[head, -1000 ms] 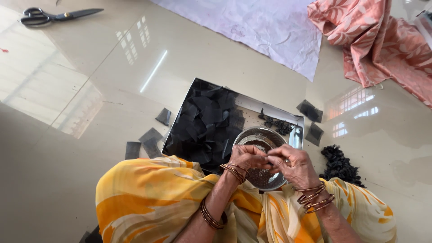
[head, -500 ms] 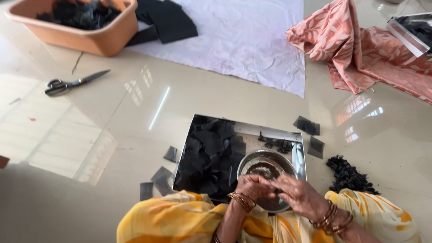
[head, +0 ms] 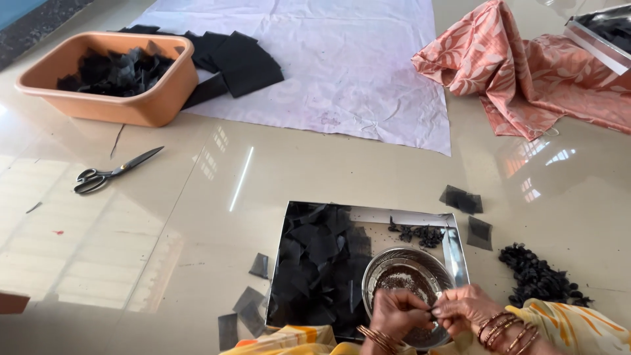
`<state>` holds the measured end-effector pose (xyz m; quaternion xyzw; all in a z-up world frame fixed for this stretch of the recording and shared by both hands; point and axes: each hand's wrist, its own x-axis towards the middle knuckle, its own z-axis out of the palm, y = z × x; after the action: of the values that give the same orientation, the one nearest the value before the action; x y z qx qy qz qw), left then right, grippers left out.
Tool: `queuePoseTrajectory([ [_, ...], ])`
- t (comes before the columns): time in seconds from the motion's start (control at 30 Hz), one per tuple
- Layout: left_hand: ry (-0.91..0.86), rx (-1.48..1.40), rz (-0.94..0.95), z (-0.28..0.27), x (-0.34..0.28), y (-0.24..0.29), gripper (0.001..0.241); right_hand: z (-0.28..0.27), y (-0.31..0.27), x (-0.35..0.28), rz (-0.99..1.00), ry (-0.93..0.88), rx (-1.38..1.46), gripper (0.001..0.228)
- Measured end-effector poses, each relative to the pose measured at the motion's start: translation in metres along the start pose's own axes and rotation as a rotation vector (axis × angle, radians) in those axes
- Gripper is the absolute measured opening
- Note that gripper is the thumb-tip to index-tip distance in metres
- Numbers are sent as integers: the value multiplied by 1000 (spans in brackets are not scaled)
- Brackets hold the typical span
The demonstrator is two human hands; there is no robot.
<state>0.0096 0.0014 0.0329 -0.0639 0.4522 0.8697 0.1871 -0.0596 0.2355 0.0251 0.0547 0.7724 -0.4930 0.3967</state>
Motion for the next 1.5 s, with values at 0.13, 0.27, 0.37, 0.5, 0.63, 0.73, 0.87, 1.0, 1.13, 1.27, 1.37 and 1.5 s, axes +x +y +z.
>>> queuePoseTrajectory([
  [0.13, 32, 425, 214, 3, 0, 1, 6, 3, 36, 9, 244, 4, 462, 18],
  [0.27, 66, 416, 148, -9, 10, -19, 4, 29, 16, -21, -331, 133, -189, 26],
  [0.37, 98, 93, -62, -12, 7, -4, 8, 27, 15, -17, -957, 77, -905, 52],
  [0.5, 20, -56, -125, -25, 5, -11, 7, 10, 48, 10, -1136, 36, -1218, 67],
  [0.63, -102, -154, -207, -24, -12, 2, 5, -7, 80, 31, -1461, 118, -1543, 52],
  [0.73, -102, -197, -265, -8, -24, 31, 4, -18, 76, 29, -1556, 132, -1574, 45],
  [0.87, -143, -62, -136, -11, -17, 21, 7, -14, 103, 45, -1508, 167, -1529, 32],
  [1.0, -248, 186, 50, -19, -20, -1, 6, -13, 98, 34, -903, -26, -1019, 23],
  [1.13, -292, 364, 202, -2, -26, -1, 6, -10, 62, -10, -105, -295, -202, 21],
  [1.27, -105, 641, 780, 20, -32, -18, 5, 5, 38, -36, -33, -296, 25, 18],
  [1.37, -38, 737, 1007, 1, -19, -42, 12, 32, 13, -51, -178, -57, -388, 19],
  [1.5, -70, 451, 446, -15, -16, -28, 9, 36, 65, -23, -705, 105, -918, 34],
])
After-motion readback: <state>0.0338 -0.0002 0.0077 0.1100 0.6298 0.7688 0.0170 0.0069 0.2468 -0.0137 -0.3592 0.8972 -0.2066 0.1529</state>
